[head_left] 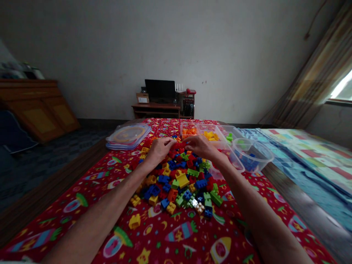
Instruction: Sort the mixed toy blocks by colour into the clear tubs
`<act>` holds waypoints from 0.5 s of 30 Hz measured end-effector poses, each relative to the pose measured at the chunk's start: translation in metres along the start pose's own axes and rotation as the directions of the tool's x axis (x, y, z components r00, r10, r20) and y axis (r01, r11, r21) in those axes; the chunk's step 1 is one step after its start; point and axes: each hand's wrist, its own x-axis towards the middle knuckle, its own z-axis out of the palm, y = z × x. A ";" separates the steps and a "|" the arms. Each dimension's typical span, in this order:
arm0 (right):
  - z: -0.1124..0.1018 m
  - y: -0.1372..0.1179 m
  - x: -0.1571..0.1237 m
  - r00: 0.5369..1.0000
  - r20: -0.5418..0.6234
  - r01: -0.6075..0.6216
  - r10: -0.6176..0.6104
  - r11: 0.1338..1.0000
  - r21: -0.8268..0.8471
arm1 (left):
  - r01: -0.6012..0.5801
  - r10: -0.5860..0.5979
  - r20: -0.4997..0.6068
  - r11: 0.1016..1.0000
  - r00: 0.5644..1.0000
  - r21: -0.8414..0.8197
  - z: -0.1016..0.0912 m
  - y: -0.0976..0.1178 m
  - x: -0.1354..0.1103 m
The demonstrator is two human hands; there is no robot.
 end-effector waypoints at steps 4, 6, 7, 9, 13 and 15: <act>-0.003 0.001 -0.001 1.000 0.018 0.014 -0.015 0.998 0.061 | -0.008 0.007 0.014 1.000 1.000 0.013 -0.004 0.004 -0.004; -0.005 0.001 -0.002 1.000 0.017 0.005 -0.007 0.995 0.095 | 0.012 -0.012 0.017 1.000 1.000 -0.005 -0.006 0.007 -0.006; -0.007 0.000 -0.002 1.000 0.009 -0.003 0.002 0.995 0.095 | 0.025 -0.024 0.030 1.000 0.999 -0.019 -0.007 0.010 -0.007; -0.011 -0.001 -0.002 1.000 -0.009 -0.015 0.015 0.997 0.069 | 0.043 -0.040 0.070 0.998 0.997 -0.045 -0.009 0.015 -0.009; -0.031 -0.001 -0.005 0.995 -0.088 -0.057 0.056 0.998 -0.006 | 0.007 -0.002 0.113 0.999 0.994 -0.043 -0.011 0.026 -0.013; -0.047 0.002 -0.009 0.980 -0.167 -0.122 0.113 0.991 -0.050 | -0.050 0.051 0.132 0.999 0.990 -0.008 -0.013 0.027 -0.013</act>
